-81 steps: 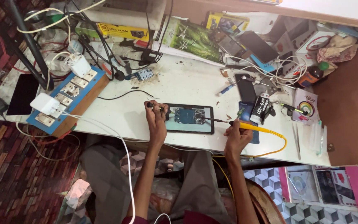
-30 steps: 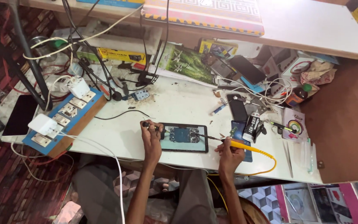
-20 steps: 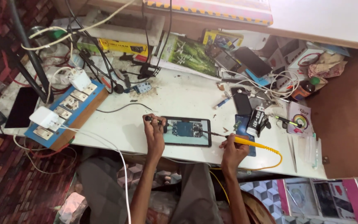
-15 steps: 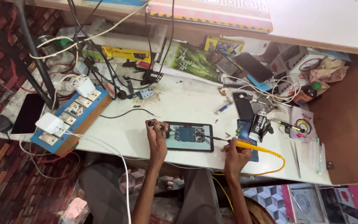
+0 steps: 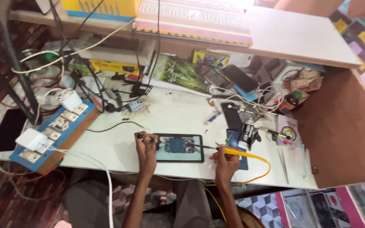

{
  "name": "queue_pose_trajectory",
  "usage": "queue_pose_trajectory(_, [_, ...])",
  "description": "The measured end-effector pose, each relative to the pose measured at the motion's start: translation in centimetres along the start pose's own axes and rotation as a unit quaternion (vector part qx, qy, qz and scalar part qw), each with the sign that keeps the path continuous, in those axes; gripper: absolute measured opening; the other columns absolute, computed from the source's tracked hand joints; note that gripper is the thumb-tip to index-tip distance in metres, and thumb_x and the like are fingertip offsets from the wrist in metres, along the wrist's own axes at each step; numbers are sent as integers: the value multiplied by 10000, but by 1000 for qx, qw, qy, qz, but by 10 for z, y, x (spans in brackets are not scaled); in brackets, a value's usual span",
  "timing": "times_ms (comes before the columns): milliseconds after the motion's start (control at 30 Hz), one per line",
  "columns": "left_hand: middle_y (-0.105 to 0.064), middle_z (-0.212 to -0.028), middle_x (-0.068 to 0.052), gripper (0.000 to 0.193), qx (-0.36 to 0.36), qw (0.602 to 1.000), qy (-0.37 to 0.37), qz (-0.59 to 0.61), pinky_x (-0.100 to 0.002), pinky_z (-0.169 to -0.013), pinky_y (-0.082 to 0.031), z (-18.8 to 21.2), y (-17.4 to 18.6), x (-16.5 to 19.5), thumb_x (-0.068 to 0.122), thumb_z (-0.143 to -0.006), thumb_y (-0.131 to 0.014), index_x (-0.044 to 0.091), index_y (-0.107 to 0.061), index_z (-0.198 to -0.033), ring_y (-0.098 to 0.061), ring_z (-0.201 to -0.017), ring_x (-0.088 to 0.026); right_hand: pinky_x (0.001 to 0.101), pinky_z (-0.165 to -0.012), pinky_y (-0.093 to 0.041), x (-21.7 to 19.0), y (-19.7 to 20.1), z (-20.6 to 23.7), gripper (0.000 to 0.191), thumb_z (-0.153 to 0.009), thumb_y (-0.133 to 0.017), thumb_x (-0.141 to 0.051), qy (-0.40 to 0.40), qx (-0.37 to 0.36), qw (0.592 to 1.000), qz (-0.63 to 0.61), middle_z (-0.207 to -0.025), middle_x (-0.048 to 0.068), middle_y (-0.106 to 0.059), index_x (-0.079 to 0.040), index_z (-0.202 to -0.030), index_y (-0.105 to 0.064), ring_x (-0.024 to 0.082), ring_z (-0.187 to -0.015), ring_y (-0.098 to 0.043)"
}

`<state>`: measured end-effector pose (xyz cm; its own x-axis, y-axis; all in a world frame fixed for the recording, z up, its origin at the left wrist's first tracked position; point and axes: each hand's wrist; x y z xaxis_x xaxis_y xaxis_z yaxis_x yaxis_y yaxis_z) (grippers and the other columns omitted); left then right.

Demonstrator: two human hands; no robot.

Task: The person uses a hot air gun and a small tool to work on the internal circuit board of a disassembled tablet. They repeatedly apply heat and manipulate components on the board while seated at a cluttered workbench.

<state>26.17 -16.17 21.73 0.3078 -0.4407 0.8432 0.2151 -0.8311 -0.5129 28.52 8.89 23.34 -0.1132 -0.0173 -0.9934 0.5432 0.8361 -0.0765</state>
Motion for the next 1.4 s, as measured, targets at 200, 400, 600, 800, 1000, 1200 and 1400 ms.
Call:
queue_pose_trajectory(200, [-488, -932, -9, 252, -11, 1000, -6, 8, -231, -759, -433, 7, -1, 0, 365, -1111, -444, 118, -406, -1083, -503, -889, -107, 280, -575, -465, 2, 5, 0, 313, -1086, -616, -251, 34, -6, 997, -74, -745, 95, -673, 35, -958, -627, 156, -634, -644])
queue_pose_trajectory(400, [-524, -881, -6, 273, -6, 999, 1, -51, -213, -617, -351, 5, 1, 2, 399, -1108, -404, 129, -410, -1071, -398, -721, -65, 271, -587, -473, 1, 9, -9, 214, -991, -629, -276, 11, -19, 992, -128, -763, 63, -647, -64, -1011, -610, 139, -638, -618])
queue_pose_trajectory(600, [-517, -854, -15, 289, -9, 1000, 1, -29, -219, -565, -295, 6, 5, 3, 417, -1104, -414, 129, -415, -1084, -322, -641, -60, 281, -565, -463, 7, 9, -21, 303, -1069, -623, -288, -35, -39, 986, -160, -717, 45, -593, -18, -943, -570, 126, -610, -554])
queue_pose_trajectory(800, [-496, -902, -11, 290, -34, 999, -17, -6, -220, -621, -331, 7, -2, 7, 418, -1115, -430, 130, -409, -1100, -441, -782, -66, 279, -553, -448, 4, 16, -11, 277, -1066, -618, -246, 1, -72, 994, -77, -689, 62, -601, 16, -975, -603, 138, -586, -568])
queue_pose_trajectory(1000, [-521, -884, -21, 289, -36, 999, -25, -31, -218, -603, -312, 7, -7, 13, 414, -1127, -413, 127, -412, -1099, -383, -726, -59, 277, -571, -469, -5, 13, -11, 252, -1043, -615, -241, 12, -91, 993, -74, -702, 74, -638, 9, -1067, -614, 147, -608, -622])
queue_pose_trajectory(1200, [-525, -854, -16, 263, -25, 999, 0, -42, -211, -568, -292, 7, -6, 10, 395, -1114, -402, 132, -409, -1109, -335, -660, -51, 278, -551, -450, -3, 16, -10, 251, -1053, -606, -238, 10, -105, 994, -39, -695, 76, -636, 12, -1043, -608, 150, -605, -625])
queue_pose_trajectory(1400, [-534, -872, -16, 233, -27, 999, -9, -24, -203, -588, -309, 12, -7, 7, 363, -1128, -405, 131, -406, -1104, -361, -691, -47, 273, -557, -445, -7, 16, -8, 237, -1049, -615, -226, 15, -101, 994, -45, -710, 88, -649, 11, -1034, -610, 149, -611, -626])
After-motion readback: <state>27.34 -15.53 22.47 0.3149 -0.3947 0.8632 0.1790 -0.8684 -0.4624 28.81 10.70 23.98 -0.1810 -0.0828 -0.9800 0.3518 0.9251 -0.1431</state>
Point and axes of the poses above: each hand's wrist, its own z-axis away from the middle knuckle, its own y-axis out of the back of the hand, x = y × z
